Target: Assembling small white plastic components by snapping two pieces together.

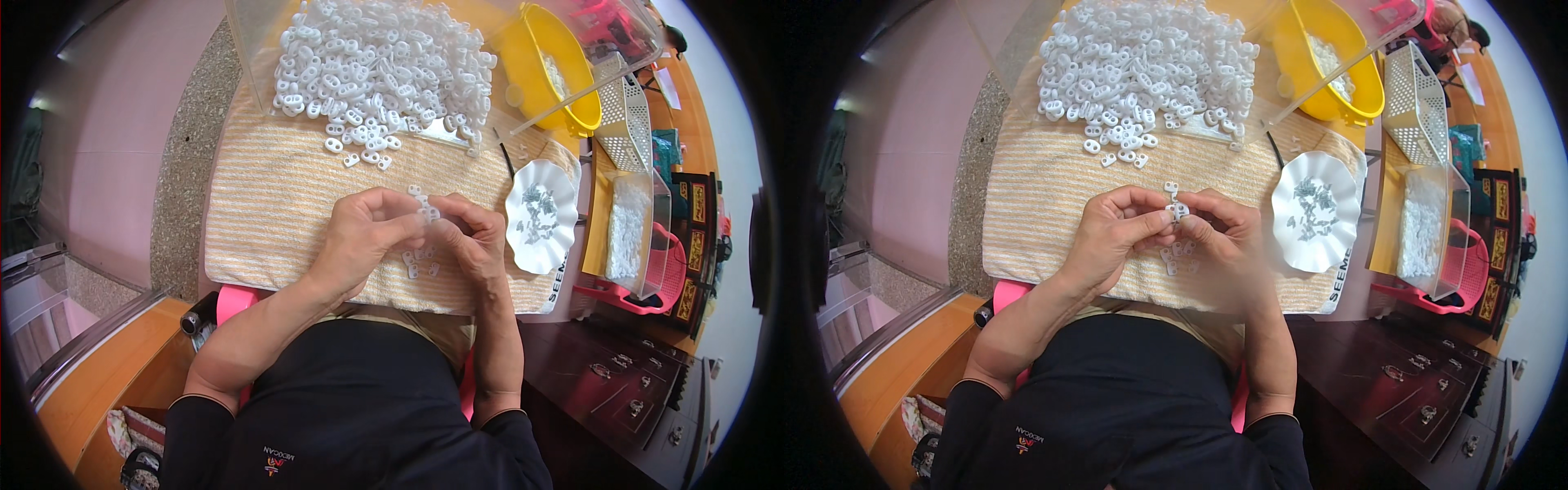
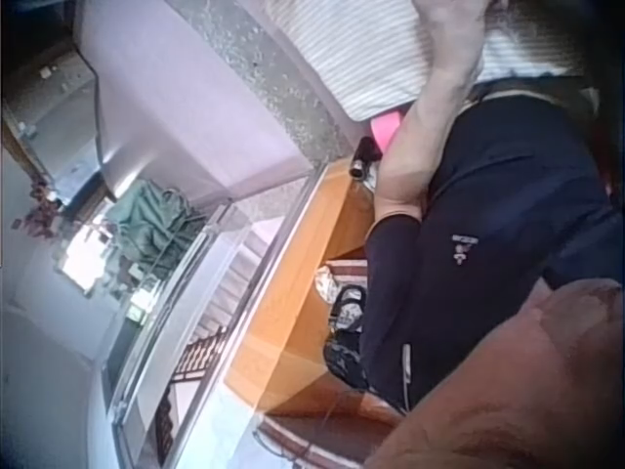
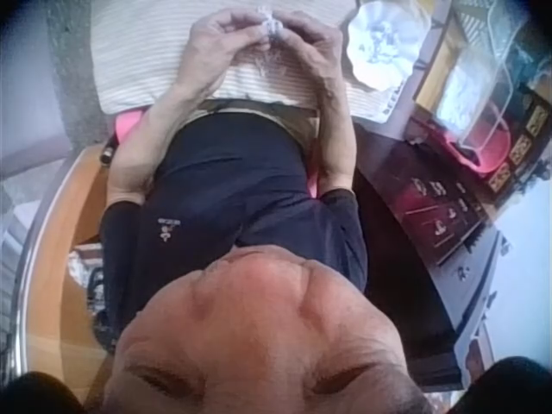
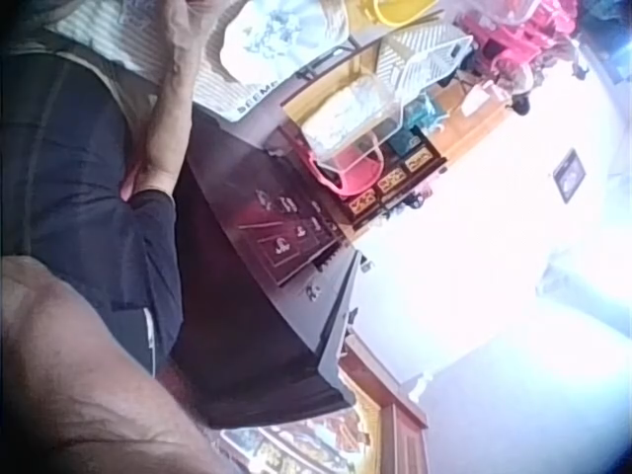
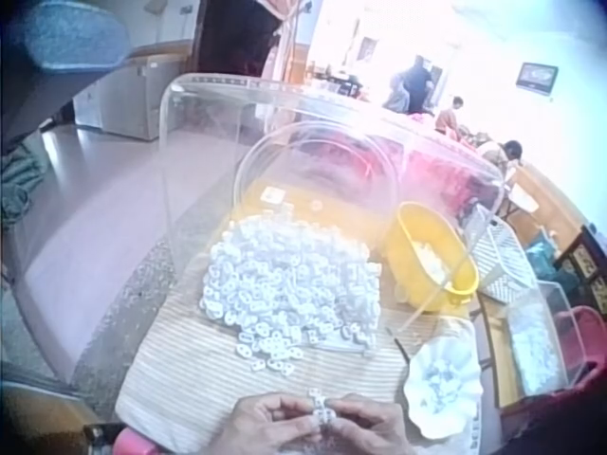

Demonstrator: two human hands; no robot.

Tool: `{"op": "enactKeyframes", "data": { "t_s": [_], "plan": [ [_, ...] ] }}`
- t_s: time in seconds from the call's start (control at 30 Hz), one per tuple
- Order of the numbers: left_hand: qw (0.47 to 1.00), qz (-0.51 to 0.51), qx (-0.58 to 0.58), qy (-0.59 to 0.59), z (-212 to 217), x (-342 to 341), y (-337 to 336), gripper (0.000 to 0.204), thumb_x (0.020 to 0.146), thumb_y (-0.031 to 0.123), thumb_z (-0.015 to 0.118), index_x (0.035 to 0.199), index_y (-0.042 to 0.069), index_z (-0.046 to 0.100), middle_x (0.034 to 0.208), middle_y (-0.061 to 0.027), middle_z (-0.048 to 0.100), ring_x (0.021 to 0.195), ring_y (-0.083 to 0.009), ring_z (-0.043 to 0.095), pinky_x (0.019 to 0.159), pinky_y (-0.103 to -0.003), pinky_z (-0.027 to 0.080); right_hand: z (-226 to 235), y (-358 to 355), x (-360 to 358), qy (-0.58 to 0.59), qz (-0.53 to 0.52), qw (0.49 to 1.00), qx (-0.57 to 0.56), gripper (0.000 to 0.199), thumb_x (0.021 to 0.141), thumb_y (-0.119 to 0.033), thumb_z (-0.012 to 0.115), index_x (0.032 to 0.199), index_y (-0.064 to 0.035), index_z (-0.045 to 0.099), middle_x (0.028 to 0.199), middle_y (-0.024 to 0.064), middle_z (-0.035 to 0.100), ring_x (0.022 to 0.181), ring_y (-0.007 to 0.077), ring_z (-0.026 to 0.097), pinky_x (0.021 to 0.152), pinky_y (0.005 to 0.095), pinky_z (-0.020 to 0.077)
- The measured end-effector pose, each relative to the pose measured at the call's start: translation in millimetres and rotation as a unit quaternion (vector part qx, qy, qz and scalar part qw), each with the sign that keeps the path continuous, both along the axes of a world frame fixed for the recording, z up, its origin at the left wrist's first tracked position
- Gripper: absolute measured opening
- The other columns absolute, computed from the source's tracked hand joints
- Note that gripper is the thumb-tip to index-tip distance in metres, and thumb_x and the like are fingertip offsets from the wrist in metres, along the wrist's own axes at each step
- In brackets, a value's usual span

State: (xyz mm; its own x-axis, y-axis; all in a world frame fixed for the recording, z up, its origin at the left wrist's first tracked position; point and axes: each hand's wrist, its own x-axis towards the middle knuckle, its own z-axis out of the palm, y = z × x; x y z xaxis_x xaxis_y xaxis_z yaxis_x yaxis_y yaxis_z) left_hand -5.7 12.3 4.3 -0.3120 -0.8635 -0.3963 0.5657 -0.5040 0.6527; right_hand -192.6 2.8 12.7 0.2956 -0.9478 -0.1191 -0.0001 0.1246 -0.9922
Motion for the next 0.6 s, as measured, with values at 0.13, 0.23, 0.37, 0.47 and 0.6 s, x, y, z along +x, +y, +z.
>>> {"op": "enactKeyframes", "data": {
  "t_s": [0.13, 0.23, 0.37, 0.47, 0.6],
  "plan": [
    [1.000, -0.001, 0.012, 0.013, 0.2, 0.4, -0.2, 0.013, 0.088, 0.004, 0.066, 0.099, 0.000, 0.062, 0.086, -0.0075, 0.068, 0.076, -0.0114, 0.066, 0.071, -0.024, 0.057, -1.2, 1.2, -0.1, 0.000, -0.009, 1.000, 0.015, 0.029, 0.086, -0.004, 0.069, 0.112, 0.0054, 0.064, 0.105, 0.0080, 0.066, 0.094, 0.0129, 0.062, 0.083, 0.0238, 0.0488],
    [1.000, -0.005, 0.024, 0.006, 1.3, 0.7, -0.5, 0.013, 0.088, 0.005, 0.066, 0.099, 0.000, 0.062, 0.086, -0.0075, 0.068, 0.076, -0.0117, 0.066, 0.071, -0.024, 0.057, -2.4, 1.1, -0.7, -0.003, -0.009, 1.000, 0.022, 0.029, 0.085, -0.003, 0.069, 0.112, 0.0051, 0.065, 0.104, 0.0077, 0.066, 0.093, 0.0127, 0.062, 0.083, 0.0237, 0.0489],
    [1.000, -0.015, 0.026, 0.001, 0.0, 2.1, -0.8, 0.013, 0.087, 0.005, 0.066, 0.099, 0.000, 0.063, 0.086, -0.0077, 0.068, 0.076, -0.0118, 0.066, 0.071, -0.025, 0.057, 2.1, 1.6, 1.8, 0.009, -0.009, 1.000, 0.021, 0.029, 0.084, -0.001, 0.070, 0.112, 0.0047, 0.065, 0.103, 0.0071, 0.067, 0.093, 0.0123, 0.062, 0.082, 0.0236, 0.0489],
    [0.999, -0.014, 0.027, 0.012, 0.4, 2.5, -1.0, 0.013, 0.087, 0.005, 0.066, 0.099, 0.000, 0.063, 0.087, -0.0080, 0.068, 0.076, -0.0120, 0.066, 0.072, -0.025, 0.058, 3.4, 1.6, 2.6, 0.014, -0.015, 0.999, 0.026, 0.029, 0.083, 0.000, 0.070, 0.111, 0.0043, 0.065, 0.102, 0.0068, 0.067, 0.092, 0.0120, 0.062, 0.082, 0.0236, 0.0490],
    [0.999, -0.009, 0.038, 0.012, 3.3, 1.9, -1.1, 0.013, 0.086, 0.006, 0.069, 0.096, 0.000, 0.064, 0.083, -0.0070, 0.067, 0.073, -0.0112, 0.064, 0.068, -0.024, 0.055, 2.9, 1.7, 2.2, 0.009, -0.017, 0.999, 0.035, 0.029, 0.082, 0.001, 0.071, 0.110, 0.0042, 0.066, 0.101, 0.0069, 0.068, 0.091, 0.0118, 0.062, 0.081, 0.0234, 0.0487]
  ]
}}
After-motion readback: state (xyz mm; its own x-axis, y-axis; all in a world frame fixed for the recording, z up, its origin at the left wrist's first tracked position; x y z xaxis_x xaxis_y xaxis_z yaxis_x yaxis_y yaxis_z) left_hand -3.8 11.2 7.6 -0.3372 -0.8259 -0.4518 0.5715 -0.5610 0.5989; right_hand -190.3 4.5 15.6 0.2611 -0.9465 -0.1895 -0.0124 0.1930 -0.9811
